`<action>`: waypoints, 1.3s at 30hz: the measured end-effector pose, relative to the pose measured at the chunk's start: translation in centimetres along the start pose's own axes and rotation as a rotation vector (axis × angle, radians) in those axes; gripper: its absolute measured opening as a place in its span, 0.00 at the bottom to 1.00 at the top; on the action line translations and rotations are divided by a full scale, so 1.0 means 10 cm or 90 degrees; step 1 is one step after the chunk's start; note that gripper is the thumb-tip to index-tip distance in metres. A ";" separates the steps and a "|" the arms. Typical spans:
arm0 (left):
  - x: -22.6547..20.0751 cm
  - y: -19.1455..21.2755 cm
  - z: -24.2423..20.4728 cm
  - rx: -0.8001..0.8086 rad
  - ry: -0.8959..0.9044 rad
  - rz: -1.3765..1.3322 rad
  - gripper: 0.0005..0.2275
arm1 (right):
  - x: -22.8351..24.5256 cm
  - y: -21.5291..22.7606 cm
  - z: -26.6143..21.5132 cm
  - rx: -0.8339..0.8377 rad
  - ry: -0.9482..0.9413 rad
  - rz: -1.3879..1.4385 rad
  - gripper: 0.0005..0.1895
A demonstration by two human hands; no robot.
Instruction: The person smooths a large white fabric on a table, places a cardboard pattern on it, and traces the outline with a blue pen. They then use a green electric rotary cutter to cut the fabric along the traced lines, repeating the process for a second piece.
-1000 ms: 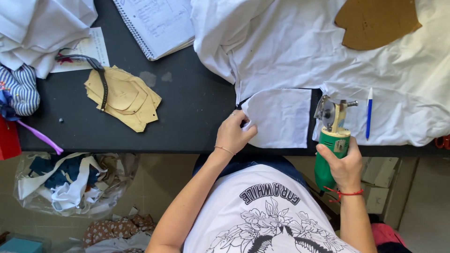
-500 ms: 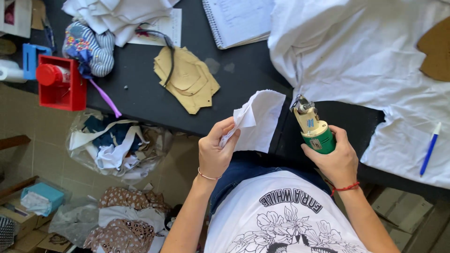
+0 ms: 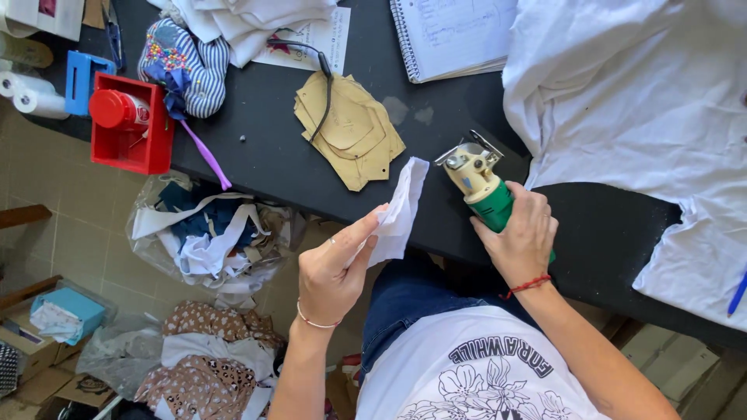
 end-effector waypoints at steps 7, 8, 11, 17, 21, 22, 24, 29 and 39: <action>-0.09 0.38 0.55 0.167 -0.049 0.071 0.08 | 0.18 -0.14 0.18 0.058 0.025 -0.085 0.40; -0.07 0.41 0.66 0.201 -0.057 0.140 0.10 | 0.18 -0.16 0.20 0.071 0.035 -0.123 0.42; 0.35 0.26 1.05 0.209 -0.119 0.257 0.08 | 0.11 -0.19 0.23 0.107 0.026 -0.064 0.42; 0.77 -0.44 1.12 0.049 -0.198 0.428 0.23 | -0.22 0.23 0.04 0.096 -0.046 0.133 0.26; 0.49 -0.96 0.65 0.080 -0.190 0.312 0.17 | -1.13 0.61 -0.31 -0.004 -0.192 0.201 0.15; 0.40 -1.11 0.53 0.092 -0.190 0.285 0.16 | -1.49 0.71 -0.46 -0.031 -0.220 0.156 0.10; 0.17 -1.40 0.30 0.109 -0.193 0.253 0.14 | -2.19 0.90 -0.82 -0.062 -0.254 0.106 0.06; -0.35 -2.36 -0.23 0.304 -0.088 0.016 0.12 | -3.86 1.02 -1.49 -0.063 -0.401 -0.074 0.20; -0.60 -4.71 -0.44 0.337 -0.073 0.273 0.21 | -4.17 1.87 -1.32 0.106 -0.448 0.180 0.08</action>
Point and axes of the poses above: each hand's wrist, its own z-axis towards the middle knuckle, its own y-axis out of the back of the hand, x = y × z, the point moved 2 cm from there along z, towards the middle knuckle, and after that the axes turned 8 degrees about y, right-handed, at the moved point
